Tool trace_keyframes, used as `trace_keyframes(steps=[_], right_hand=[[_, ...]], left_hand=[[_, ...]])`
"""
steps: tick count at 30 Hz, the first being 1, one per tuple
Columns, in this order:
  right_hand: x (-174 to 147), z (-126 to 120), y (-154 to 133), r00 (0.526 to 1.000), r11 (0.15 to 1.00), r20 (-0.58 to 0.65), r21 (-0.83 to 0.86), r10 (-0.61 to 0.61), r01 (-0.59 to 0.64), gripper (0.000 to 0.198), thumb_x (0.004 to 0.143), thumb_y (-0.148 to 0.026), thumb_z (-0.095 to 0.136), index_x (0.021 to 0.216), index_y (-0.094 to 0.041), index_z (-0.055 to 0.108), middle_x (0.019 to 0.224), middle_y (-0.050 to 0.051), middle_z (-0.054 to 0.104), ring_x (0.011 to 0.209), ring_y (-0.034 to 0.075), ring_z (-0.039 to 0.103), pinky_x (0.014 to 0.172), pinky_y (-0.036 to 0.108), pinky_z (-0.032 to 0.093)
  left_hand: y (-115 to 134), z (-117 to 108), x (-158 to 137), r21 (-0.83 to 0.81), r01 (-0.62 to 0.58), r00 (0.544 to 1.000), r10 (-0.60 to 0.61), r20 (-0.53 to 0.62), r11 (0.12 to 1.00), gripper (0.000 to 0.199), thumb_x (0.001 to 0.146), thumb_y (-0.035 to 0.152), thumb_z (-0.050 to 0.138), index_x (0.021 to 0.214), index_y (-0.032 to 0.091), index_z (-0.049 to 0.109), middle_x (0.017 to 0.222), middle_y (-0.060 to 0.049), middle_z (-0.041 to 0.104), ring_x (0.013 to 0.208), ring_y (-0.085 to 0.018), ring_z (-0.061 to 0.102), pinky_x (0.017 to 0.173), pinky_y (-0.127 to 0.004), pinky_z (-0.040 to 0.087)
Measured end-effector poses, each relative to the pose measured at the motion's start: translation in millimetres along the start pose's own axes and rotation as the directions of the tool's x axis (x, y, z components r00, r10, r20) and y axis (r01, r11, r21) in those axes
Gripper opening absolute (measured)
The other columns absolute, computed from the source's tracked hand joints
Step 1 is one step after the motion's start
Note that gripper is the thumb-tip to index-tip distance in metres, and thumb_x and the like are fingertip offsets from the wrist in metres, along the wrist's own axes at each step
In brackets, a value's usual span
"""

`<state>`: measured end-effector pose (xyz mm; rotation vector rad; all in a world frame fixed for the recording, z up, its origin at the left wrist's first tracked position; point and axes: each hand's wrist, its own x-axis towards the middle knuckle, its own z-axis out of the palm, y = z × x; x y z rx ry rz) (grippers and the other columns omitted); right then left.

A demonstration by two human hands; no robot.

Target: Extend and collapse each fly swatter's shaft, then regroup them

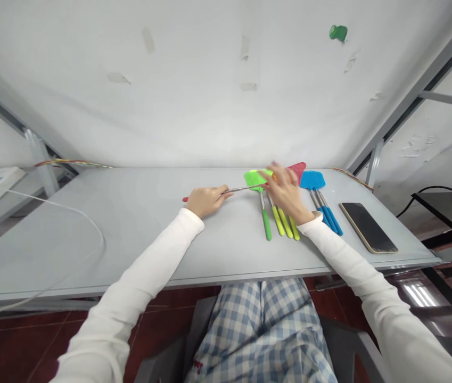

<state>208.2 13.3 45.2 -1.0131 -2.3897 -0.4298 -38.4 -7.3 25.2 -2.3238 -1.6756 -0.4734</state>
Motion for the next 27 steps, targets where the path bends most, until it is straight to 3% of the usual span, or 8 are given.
trace_keyframes(steps=[3, 5, 7, 9, 11, 13, 22, 27], right_hand=[[-1.8, -7.9, 27.2, 0.931, 0.958, -0.228, 0.100, 0.286, -0.270, 0.049, 0.093, -0.042, 0.047, 0.137, -0.021, 0.042, 0.131, 0.019, 0.047, 0.135, 0.036, 0.033, 0.100, 0.053, 0.032], [-3.0, -5.0, 47.3, 0.862, 0.893, -0.269, 0.271, 0.429, -0.360, 0.066, 0.087, -0.054, 0.052, 0.140, -0.019, 0.036, 0.135, 0.021, 0.045, 0.134, 0.037, 0.034, 0.098, 0.055, 0.037], [-4.1, 2.7, 61.4, 0.863, 0.765, -0.140, 0.546, 0.486, -0.342, 0.069, 0.081, -0.060, 0.056, 0.135, -0.019, 0.042, 0.127, 0.018, 0.055, 0.122, 0.031, 0.050, 0.091, 0.049, 0.046], [-5.3, 10.3, 65.7, 0.891, 0.524, 0.084, 0.783, 0.445, -0.335, 0.058, 0.078, -0.060, 0.061, 0.119, -0.019, 0.056, 0.111, 0.013, 0.065, 0.099, 0.026, 0.063, 0.080, 0.042, 0.053], [-6.6, 13.8, 60.9, 0.896, 0.301, 0.243, 0.881, 0.373, -0.364, 0.046, 0.076, -0.057, 0.065, 0.100, -0.018, 0.064, 0.096, 0.009, 0.070, 0.076, 0.021, 0.067, 0.067, 0.036, 0.056], [-7.5, 12.3, 50.5, 0.890, 0.202, 0.304, 0.900, 0.339, -0.385, 0.039, 0.074, -0.053, 0.069, 0.089, -0.018, 0.065, 0.082, 0.006, 0.071, 0.061, 0.017, 0.064, 0.056, 0.032, 0.054], [-6.2, -0.9, 14.3, 0.897, 0.183, 0.327, 0.903, 0.297, -0.389, 0.039, 0.073, -0.057, 0.068, 0.075, -0.018, 0.063, 0.061, 0.002, 0.066, 0.050, 0.014, 0.058, 0.046, 0.028, 0.049], [-7.3, 8.6, 23.5, 0.890, 0.227, 0.351, 0.879, 0.289, -0.420, 0.043, 0.077, -0.059, 0.063, 0.088, -0.018, 0.064, 0.079, 0.006, 0.071, 0.059, 0.017, 0.063, 0.055, 0.032, 0.054]], left_hand=[[-25.0, 1.3, -1.8, 0.032, 0.077, 0.996, -0.076, -0.036, 0.996, 0.046, 0.093, 0.056, 0.032, 0.093, 0.026, 0.067, 0.073, -0.005, 0.072, 0.065, -0.020, 0.064, 0.053, -0.028, 0.026], [-39.3, 1.0, -3.4, 0.021, 0.099, 0.994, -0.098, -0.039, 0.995, 0.046, 0.092, 0.057, 0.033, 0.092, 0.026, 0.068, 0.069, -0.004, 0.070, 0.063, -0.020, 0.063, 0.053, -0.028, 0.027], [-48.0, -0.2, -4.7, -0.015, 0.083, 0.996, -0.084, -0.029, 0.996, 0.047, 0.091, 0.058, 0.033, 0.091, 0.027, 0.068, 0.066, -0.003, 0.069, 0.061, -0.019, 0.061, 0.053, -0.028, 0.029], [-50.3, -1.5, -5.5, -0.050, 0.051, 0.999, -0.052, -0.015, 0.997, 0.048, 0.091, 0.058, 0.032, 0.089, 0.026, 0.068, 0.065, -0.002, 0.068, 0.059, -0.018, 0.060, 0.054, -0.028, 0.030], [-47.6, -1.9, -5.9, -0.073, 0.026, 1.000, -0.026, 0.000, 0.997, 0.049, 0.092, 0.057, 0.031, 0.089, 0.026, 0.068, 0.062, -0.002, 0.066, 0.057, -0.018, 0.059, 0.054, -0.028, 0.030], [-41.9, -1.5, -6.1, -0.081, 0.011, 1.000, -0.010, 0.018, 0.997, 0.049, 0.092, 0.056, 0.030, 0.090, 0.026, 0.068, 0.060, -0.002, 0.065, 0.056, -0.018, 0.058, 0.054, -0.028, 0.030], [-24.9, 0.0, -5.5, -0.059, -0.021, 0.996, 0.026, 0.084, 0.998, 0.054, 0.093, 0.056, 0.023, 0.093, 0.025, 0.067, 0.058, -0.003, 0.061, 0.054, -0.019, 0.054, 0.053, -0.028, 0.025], [-25.0, -0.9, -3.7, -0.044, 0.006, 0.995, -0.002, 0.102, 0.999, 0.054, 0.093, 0.058, 0.025, 0.093, 0.025, 0.067, 0.057, -0.003, 0.062, 0.056, -0.019, 0.056, 0.053, -0.028, 0.025]])
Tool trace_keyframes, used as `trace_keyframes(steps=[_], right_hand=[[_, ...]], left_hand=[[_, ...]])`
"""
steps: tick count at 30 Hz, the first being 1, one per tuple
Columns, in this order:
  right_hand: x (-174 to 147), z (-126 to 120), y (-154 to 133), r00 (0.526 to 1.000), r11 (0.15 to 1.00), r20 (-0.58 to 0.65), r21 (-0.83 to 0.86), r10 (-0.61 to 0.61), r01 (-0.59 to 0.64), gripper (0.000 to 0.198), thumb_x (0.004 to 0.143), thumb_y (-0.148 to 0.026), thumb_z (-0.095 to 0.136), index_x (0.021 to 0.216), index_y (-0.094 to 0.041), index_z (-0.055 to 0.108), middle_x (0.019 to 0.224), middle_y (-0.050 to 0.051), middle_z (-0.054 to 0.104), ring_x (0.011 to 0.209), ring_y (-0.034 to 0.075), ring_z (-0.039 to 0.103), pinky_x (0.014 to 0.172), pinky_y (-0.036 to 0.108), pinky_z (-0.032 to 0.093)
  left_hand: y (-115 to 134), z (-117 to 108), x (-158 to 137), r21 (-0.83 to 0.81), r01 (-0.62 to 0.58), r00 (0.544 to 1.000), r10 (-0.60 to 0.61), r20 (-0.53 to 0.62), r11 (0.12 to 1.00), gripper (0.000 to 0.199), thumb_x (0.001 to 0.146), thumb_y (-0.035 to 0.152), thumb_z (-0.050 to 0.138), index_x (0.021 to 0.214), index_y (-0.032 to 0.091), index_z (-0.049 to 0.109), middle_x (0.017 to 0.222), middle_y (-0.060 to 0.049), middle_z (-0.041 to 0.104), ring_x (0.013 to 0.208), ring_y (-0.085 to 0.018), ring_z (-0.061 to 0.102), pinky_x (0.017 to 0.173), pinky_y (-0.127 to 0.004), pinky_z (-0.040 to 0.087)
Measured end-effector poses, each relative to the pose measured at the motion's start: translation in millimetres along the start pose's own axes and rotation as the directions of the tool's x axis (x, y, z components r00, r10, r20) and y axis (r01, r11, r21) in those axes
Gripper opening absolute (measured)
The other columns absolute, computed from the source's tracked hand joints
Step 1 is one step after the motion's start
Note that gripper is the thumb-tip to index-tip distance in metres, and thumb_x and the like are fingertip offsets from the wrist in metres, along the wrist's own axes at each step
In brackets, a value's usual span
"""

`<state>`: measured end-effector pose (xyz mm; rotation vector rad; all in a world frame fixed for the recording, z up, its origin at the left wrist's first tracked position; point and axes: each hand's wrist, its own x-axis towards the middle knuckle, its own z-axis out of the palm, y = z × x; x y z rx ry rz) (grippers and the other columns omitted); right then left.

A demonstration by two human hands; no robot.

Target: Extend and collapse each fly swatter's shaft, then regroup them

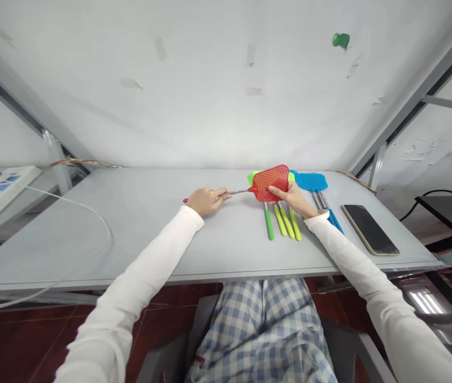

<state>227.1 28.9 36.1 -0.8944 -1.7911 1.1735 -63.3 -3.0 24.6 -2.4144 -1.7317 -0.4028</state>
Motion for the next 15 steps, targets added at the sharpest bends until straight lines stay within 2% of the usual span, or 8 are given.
trace_keyframes(steps=[2, 3, 5, 6, 8, 11, 13, 15], right_hand=[[2.8, -3.5, 5.0, 0.994, 0.988, -0.080, -0.144, -0.074, 0.061, 0.045, 0.080, -0.057, 0.061, 0.102, -0.018, 0.061, 0.098, 0.009, 0.070, 0.079, 0.021, 0.067, 0.069, 0.036, 0.057], [3.7, -4.3, 6.4, 0.976, 0.960, -0.156, -0.261, -0.151, 0.107, 0.048, 0.081, -0.056, 0.060, 0.111, -0.018, 0.058, 0.109, 0.011, 0.067, 0.094, 0.024, 0.065, 0.079, 0.040, 0.056], [4.2, -3.1, 6.6, 0.890, 0.823, -0.278, -0.544, -0.362, 0.165, 0.056, 0.084, -0.050, 0.060, 0.127, -0.016, 0.049, 0.130, 0.015, 0.056, 0.121, 0.029, 0.052, 0.099, 0.050, 0.046], [3.8, -1.0, 5.3, 0.843, 0.718, -0.274, -0.674, -0.464, 0.176, 0.058, 0.086, -0.047, 0.058, 0.132, -0.016, 0.044, 0.137, 0.016, 0.049, 0.130, 0.031, 0.043, 0.106, 0.053, 0.039], [2.6, 5.9, 1.0, 0.806, 0.476, -0.111, -0.850, -0.581, 0.226, 0.051, 0.091, -0.039, 0.053, 0.136, -0.018, 0.042, 0.145, 0.016, 0.041, 0.139, 0.030, 0.032, 0.112, 0.055, 0.030], [2.7, 17.2, -4.9, 0.801, 0.178, 0.240, -0.902, -0.549, 0.392, 0.035, 0.096, -0.031, 0.044, 0.129, -0.022, 0.050, 0.146, 0.010, 0.044, 0.140, 0.026, 0.032, 0.114, 0.050, 0.029], [4.5, 21.4, -6.0, 0.788, 0.075, 0.348, -0.893, -0.508, 0.443, 0.028, 0.097, -0.027, 0.041, 0.118, -0.021, 0.058, 0.140, 0.009, 0.051, 0.139, 0.025, 0.035, 0.113, 0.048, 0.029], [6.7, 21.1, -4.8, 0.782, 0.033, 0.379, -0.891, -0.494, 0.453, 0.025, 0.097, -0.024, 0.039, 0.105, -0.020, 0.063, 0.129, 0.009, 0.060, 0.137, 0.024, 0.039, 0.112, 0.048, 0.031]], left_hand=[[2.3, 0.8, 2.3, 0.008, 0.041, 0.999, -0.040, -0.031, 0.999, 0.055, 0.092, 0.061, 0.025, 0.092, 0.025, 0.067, 0.060, -0.003, 0.064, 0.058, -0.020, 0.058, 0.053, -0.028, 0.025], [4.2, 1.5, 3.6, 0.016, 0.066, 0.997, -0.065, -0.047, 0.998, 0.056, 0.092, 0.062, 0.025, 0.092, 0.025, 0.067, 0.062, -0.003, 0.065, 0.060, -0.020, 0.059, 0.053, -0.028, 0.025], [9.2, 2.9, 5.8, 0.037, 0.101, 0.994, -0.098, -0.057, 0.994, 0.056, 0.091, 0.064, 0.025, 0.093, 0.025, 0.066, 0.065, -0.004, 0.067, 0.062, -0.020, 0.061, 0.054, -0.028, 0.025], [12.2, 3.4, 6.6, 0.050, 0.107, 0.993, -0.105, -0.051, 0.993, 0.057, 0.091, 0.064, 0.025, 0.093, 0.025, 0.066, 0.067, -0.004, 0.068, 0.063, -0.020, 0.062, 0.054, -0.027, 0.025], [19.1, 3.6, 7.0, 0.070, 0.105, 0.994, -0.103, -0.033, 0.992, 0.056, 0.092, 0.063, 0.024, 0.096, 0.025, 0.066, 0.070, -0.006, 0.069, 0.066, -0.021, 0.064, 0.056, -0.027, 0.027], [30.1, 1.8, 5.5, 0.075, 0.098, 0.995, -0.097, -0.022, 0.992, 0.056, 0.093, 0.061, 0.024, 0.100, 0.024, 0.065, 0.076, -0.007, 0.072, 0.070, -0.022, 0.065, 0.058, -0.027, 0.030], [36.3, 0.1, 4.0, 0.070, 0.085, 0.996, -0.085, -0.009, 0.994, 0.055, 0.093, 0.060, 0.023, 0.102, 0.024, 0.064, 0.080, -0.008, 0.072, 0.072, -0.022, 0.066, 0.059, -0.027, 0.031], [41.3, -1.2, 3.5, 0.065, 0.069, 0.997, -0.070, 0.017, 0.996, 0.055, 0.093, 0.060, 0.023, 0.102, 0.023, 0.064, 0.082, -0.009, 0.072, 0.074, -0.023, 0.066, 0.060, -0.027, 0.032]])
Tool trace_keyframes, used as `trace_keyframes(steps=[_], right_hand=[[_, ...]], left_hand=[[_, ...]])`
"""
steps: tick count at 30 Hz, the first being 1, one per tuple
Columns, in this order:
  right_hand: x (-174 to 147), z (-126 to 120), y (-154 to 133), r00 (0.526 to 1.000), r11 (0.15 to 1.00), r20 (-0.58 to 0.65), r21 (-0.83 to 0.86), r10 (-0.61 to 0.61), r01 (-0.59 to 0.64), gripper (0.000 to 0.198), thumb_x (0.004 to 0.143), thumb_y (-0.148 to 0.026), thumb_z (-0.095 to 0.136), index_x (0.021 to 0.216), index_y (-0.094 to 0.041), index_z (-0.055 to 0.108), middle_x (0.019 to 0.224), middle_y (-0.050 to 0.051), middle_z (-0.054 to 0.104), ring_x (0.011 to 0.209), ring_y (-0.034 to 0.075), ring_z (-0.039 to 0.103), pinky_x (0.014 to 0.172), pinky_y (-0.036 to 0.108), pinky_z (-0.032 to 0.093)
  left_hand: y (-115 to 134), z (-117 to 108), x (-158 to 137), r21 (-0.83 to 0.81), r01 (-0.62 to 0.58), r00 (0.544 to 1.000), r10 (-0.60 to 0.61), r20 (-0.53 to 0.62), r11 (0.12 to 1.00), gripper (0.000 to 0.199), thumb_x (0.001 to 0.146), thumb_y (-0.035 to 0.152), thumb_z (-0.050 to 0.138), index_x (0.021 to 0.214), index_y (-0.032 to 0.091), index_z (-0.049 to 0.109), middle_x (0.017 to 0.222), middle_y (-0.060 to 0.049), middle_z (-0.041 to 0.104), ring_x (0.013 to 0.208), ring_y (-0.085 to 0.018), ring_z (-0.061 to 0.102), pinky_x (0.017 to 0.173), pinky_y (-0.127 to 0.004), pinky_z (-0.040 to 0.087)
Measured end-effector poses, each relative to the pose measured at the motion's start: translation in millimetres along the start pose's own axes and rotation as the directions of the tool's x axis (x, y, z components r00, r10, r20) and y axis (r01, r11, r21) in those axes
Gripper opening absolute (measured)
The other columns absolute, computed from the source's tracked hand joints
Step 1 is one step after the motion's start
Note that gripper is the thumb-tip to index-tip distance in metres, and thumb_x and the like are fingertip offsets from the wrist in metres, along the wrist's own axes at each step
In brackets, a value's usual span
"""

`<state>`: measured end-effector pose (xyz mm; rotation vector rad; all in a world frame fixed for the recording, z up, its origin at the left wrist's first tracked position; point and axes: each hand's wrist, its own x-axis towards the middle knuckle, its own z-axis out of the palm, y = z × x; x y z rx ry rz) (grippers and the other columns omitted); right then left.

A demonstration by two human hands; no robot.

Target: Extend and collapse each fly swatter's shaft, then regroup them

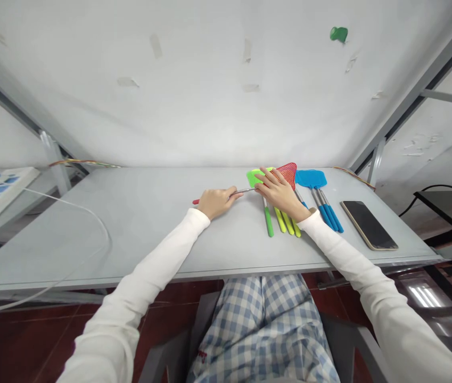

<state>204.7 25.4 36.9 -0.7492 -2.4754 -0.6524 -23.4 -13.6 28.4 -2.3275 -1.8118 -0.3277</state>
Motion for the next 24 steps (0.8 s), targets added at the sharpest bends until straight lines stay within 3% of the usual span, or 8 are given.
trace_keyframes(steps=[4, 7, 10, 12, 14, 18, 21, 24], right_hand=[[-4.9, 3.0, 11.7, 0.999, 0.998, -0.008, -0.041, -0.038, 0.038, 0.027, 0.098, -0.015, 0.037, 0.103, -0.020, 0.063, 0.112, 0.007, 0.068, 0.135, 0.022, 0.042, 0.108, 0.043, 0.036], [-11.6, 3.2, 23.4, 0.996, 0.989, -0.021, -0.119, -0.088, 0.085, 0.033, 0.097, -0.008, 0.033, 0.107, -0.019, 0.062, 0.109, 0.006, 0.069, 0.132, 0.020, 0.046, 0.102, 0.039, 0.040], [-17.4, 2.9, 33.0, 0.992, 0.977, -0.023, -0.181, -0.122, 0.116, 0.036, 0.096, -0.007, 0.032, 0.111, -0.022, 0.061, 0.111, 0.003, 0.069, 0.128, 0.017, 0.050, 0.099, 0.036, 0.041], [-19.9, 3.6, 38.7, 0.993, 0.976, -0.020, -0.184, -0.118, 0.112, 0.036, 0.097, -0.008, 0.033, 0.115, -0.024, 0.059, 0.115, 0.003, 0.068, 0.126, 0.016, 0.052, 0.099, 0.035, 0.039], [-22.6, 5.3, 46.5, 0.997, 0.983, -0.020, -0.167, -0.080, 0.076, 0.033, 0.097, -0.012, 0.037, 0.117, -0.026, 0.059, 0.117, 0.003, 0.067, 0.125, 0.016, 0.053, 0.099, 0.034, 0.037], [-37.0, 5.5, 77.4, 0.988, 0.974, -0.065, -0.172, 0.138, -0.148, 0.028, 0.098, -0.021, 0.039, 0.113, -0.027, 0.062, 0.111, 0.004, 0.068, 0.122, 0.019, 0.055, 0.099, 0.036, 0.034], [-55.4, 0.2, 104.7, 0.921, 0.910, -0.158, -0.166, 0.355, -0.380, 0.030, 0.098, -0.026, 0.037, 0.106, -0.026, 0.066, 0.107, 0.007, 0.069, 0.122, 0.025, 0.055, 0.099, 0.044, 0.033], [-64.8, -2.9, 113.0, 0.876, 0.871, -0.201, -0.145, 0.439, -0.470, 0.030, 0.097, -0.026, 0.038, 0.105, -0.026, 0.066, 0.108, 0.008, 0.068, 0.124, 0.028, 0.052, 0.100, 0.050, 0.031]], left_hand=[[9.2, -3.1, 3.3, -0.080, 0.011, 0.997, -0.004, 0.077, 0.997, 0.053, 0.094, 0.057, 0.024, 0.089, 0.022, 0.063, 0.076, -0.008, 0.069, 0.073, -0.022, 0.063, 0.060, -0.028, 0.032], [17.0, -8.0, 8.1, -0.346, 0.055, 0.984, 0.008, 0.177, 0.937, 0.053, 0.092, 0.059, 0.026, 0.067, 0.020, 0.053, 0.063, -0.004, 0.058, 0.061, -0.017, 0.054, 0.057, -0.027, 0.030], [20.6, -14.6, 11.3, -0.682, 0.198, 0.928, 0.090, 0.362, 0.704, 0.052, 0.086, 0.065, 0.033, 0.059, 0.021, 0.034, 0.051, 0.004, 0.035, 0.046, -0.010, 0.033, 0.049, -0.025, 0.024], [18.7, -18.6, 12.0, -0.774, 0.319, 0.867, 0.161, 0.471, 0.547, 0.051, 0.082, 0.068, 0.039, 0.062, 0.022, 0.028, 0.052, 0.007, 0.024, 0.043, -0.008, 0.021, 0.044, -0.025, 0.017], [13.9, -21.7, 12.1, -0.790, 0.366, 0.839, 0.193, 0.509, 0.491, 0.052, 0.078, 0.069, 0.044, 0.063, 0.022, 0.027, 0.053, 0.008, 0.019, 0.044, -0.007, 0.015, 0.043, -0.024, 0.011], [0.1, -26.8, 11.0, -0.786, 0.319, 0.859, 0.190, 0.476, 0.529, 0.052, 0.078, 0.067, 0.047, 0.061, 0.022, 0.029, 0.054, 0.007, 0.020, 0.045, -0.006, 0.016, 0.043, -0.024, 0.012], [-13.1, -29.8, 9.3, -0.745, 0.274, 0.873, 0.167, 0.458, 0.608, 0.052, 0.080, 0.068, 0.043, 0.059, 0.022, 0.030, 0.052, 0.005, 0.025, 0.044, -0.008, 0.020, 0.043, -0.026, 0.017], [-28.9, -29.0, 7.5, -0.657, 0.168, 0.915, 0.131, 0.381, 0.735, 0.053, 0.082, 0.069, 0.036, 0.058, 0.022, 0.039, 0.051, 0.002, 0.038, 0.046, -0.010, 0.032, 0.046, -0.027, 0.027]])
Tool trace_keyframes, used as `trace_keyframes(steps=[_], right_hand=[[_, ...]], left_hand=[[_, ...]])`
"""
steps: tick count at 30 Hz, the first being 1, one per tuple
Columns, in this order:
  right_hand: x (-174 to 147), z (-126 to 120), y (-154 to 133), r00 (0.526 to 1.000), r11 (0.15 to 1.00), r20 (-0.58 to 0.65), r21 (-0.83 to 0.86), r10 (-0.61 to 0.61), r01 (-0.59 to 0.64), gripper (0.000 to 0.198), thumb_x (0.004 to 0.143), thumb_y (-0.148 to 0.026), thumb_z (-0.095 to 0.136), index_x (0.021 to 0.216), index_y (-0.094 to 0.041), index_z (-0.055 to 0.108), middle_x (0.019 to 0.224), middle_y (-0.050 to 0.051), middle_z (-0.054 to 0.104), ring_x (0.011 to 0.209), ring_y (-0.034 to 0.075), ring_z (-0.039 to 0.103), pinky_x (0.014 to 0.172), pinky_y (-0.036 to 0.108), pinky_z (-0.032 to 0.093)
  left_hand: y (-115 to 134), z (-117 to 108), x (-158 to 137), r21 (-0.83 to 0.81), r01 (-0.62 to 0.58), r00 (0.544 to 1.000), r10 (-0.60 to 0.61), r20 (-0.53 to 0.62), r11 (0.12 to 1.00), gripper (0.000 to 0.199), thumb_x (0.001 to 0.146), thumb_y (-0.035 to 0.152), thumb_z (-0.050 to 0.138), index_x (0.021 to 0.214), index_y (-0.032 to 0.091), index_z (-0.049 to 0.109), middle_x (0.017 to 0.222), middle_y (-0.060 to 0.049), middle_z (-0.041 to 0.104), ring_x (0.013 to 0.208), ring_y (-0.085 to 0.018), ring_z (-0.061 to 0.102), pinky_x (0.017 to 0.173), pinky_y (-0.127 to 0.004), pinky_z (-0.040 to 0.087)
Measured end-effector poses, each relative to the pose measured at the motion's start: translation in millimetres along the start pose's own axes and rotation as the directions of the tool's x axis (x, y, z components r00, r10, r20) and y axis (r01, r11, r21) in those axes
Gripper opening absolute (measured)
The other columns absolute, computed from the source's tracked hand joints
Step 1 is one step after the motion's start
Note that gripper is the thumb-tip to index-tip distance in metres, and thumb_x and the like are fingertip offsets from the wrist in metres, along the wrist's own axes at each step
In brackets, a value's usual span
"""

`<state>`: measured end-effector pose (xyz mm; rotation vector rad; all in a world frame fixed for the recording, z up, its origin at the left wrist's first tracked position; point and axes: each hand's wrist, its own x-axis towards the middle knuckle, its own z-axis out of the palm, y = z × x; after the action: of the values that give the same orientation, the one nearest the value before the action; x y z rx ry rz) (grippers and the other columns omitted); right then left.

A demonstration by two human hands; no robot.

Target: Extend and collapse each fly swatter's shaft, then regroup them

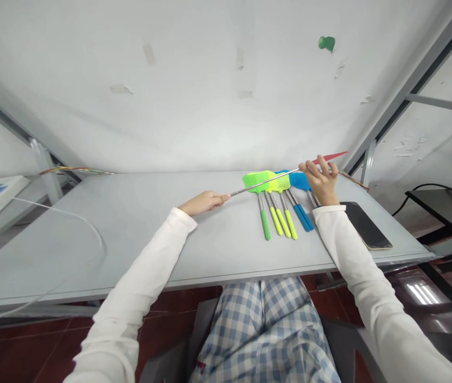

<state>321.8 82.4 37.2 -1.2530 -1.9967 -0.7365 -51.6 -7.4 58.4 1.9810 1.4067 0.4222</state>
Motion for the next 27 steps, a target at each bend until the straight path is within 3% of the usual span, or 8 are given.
trace_keyframes(steps=[4, 7, 9, 12, 16, 22, 27], right_hand=[[-0.4, 3.4, -30.1, 0.999, 1.000, 0.041, 0.011, -0.028, 0.027, 0.031, 0.094, -0.015, 0.038, 0.104, -0.022, 0.066, 0.103, 0.009, 0.068, 0.125, 0.028, 0.050, 0.102, 0.050, 0.028], [2.7, 6.5, -61.9, 0.951, 0.968, 0.184, 0.070, -0.250, 0.241, 0.028, 0.093, -0.013, 0.039, 0.101, -0.019, 0.066, 0.101, 0.010, 0.068, 0.113, 0.025, 0.054, 0.095, 0.041, 0.034], [5.0, 6.5, -77.6, 0.907, 0.939, 0.245, 0.094, -0.343, 0.330, 0.026, 0.096, -0.019, 0.038, 0.098, -0.017, 0.065, 0.096, 0.010, 0.067, 0.096, 0.023, 0.058, 0.084, 0.036, 0.038], [6.5, 3.1, -92.7, 0.893, 0.933, 0.272, 0.106, -0.359, 0.343, 0.032, 0.099, -0.030, 0.034, 0.093, -0.016, 0.062, 0.086, 0.008, 0.064, 0.078, 0.021, 0.056, 0.072, 0.032, 0.036], [6.2, -4.6, -104.2, 0.872, 0.910, 0.267, 0.179, -0.411, 0.374, 0.034, 0.100, -0.032, 0.032, 0.088, -0.016, 0.060, 0.083, 0.007, 0.062, 0.073, 0.019, 0.053, 0.069, 0.030, 0.033], [10.3, -10.9, -95.5, 0.846, 0.881, 0.252, 0.199, -0.470, 0.430, 0.029, 0.099, -0.026, 0.038, 0.088, -0.019, 0.063, 0.078, 0.005, 0.061, 0.073, 0.018, 0.052, 0.066, 0.031, 0.030], [10.8, -15.3, -47.8, 0.920, 0.944, 0.214, 0.101, -0.328, 0.313, 0.031, 0.095, -0.014, 0.036, 0.085, -0.020, 0.065, 0.074, 0.005, 0.059, 0.073, 0.020, 0.049, 0.067, 0.032, 0.029]], left_hand=[[-21.0, -6.7, -1.6, 0.404, 0.085, 0.967, 0.021, -0.252, 0.911, 0.053, 0.087, 0.065, 0.030, 0.066, 0.023, 0.056, 0.059, -0.001, 0.058, 0.057, -0.016, 0.052, 0.054, -0.027, 0.033], [-29.5, -4.3, -1.1, 0.550, 0.168, 0.921, 0.068, -0.383, 0.818, 0.048, 0.090, 0.058, 0.031, 0.077, 0.024, 0.061, 0.069, -0.004, 0.067, 0.067, -0.020, 0.060, 0.057, -0.028, 0.033], [-27.8, 1.9, 0.3, 0.568, 0.150, 0.902, 0.122, -0.413, 0.809, 0.044, 0.092, 0.056, 0.033, 0.088, 0.023, 0.063, 0.081, -0.005, 0.070, 0.075, -0.021, 0.063, 0.060, -0.028, 0.035], [-17.1, 15.9, 3.5, 0.588, 0.124, 0.893, 0.169, -0.418, 0.799, 0.038, 0.093, 0.049, 0.035, 0.099, 0.021, 0.061, 0.091, -0.008, 0.072, 0.083, -0.022, 0.065, 0.063, -0.029, 0.037], [-2.8, 32.3, 6.3, 0.644, 0.142, 0.935, 0.112, -0.337, 0.752, 0.032, 0.093, 0.039, 0.037, 0.094, 0.021, 0.063, 0.087, -0.008, 0.072, 0.079, -0.023, 0.066, 0.062, -0.029, 0.037], [-7.7, 34.1, 12.3, 0.728, 0.143, 0.956, 0.098, -0.278, 0.670, 0.039, 0.094, 0.042, 0.032, 0.092, 0.021, 0.065, 0.083, -0.009, 0.073, 0.077, -0.024, 0.067, 0.060, -0.029, 0.037], [-36.5, 9.7, 11.8, 0.748, 0.222, 0.920, 0.120, -0.373, 0.625, 0.038, 0.093, 0.038, 0.033, 0.097, 0.022, 0.066, 0.086, -0.011, 0.073, 0.077, -0.024, 0.067, 0.059, -0.029, 0.036]])
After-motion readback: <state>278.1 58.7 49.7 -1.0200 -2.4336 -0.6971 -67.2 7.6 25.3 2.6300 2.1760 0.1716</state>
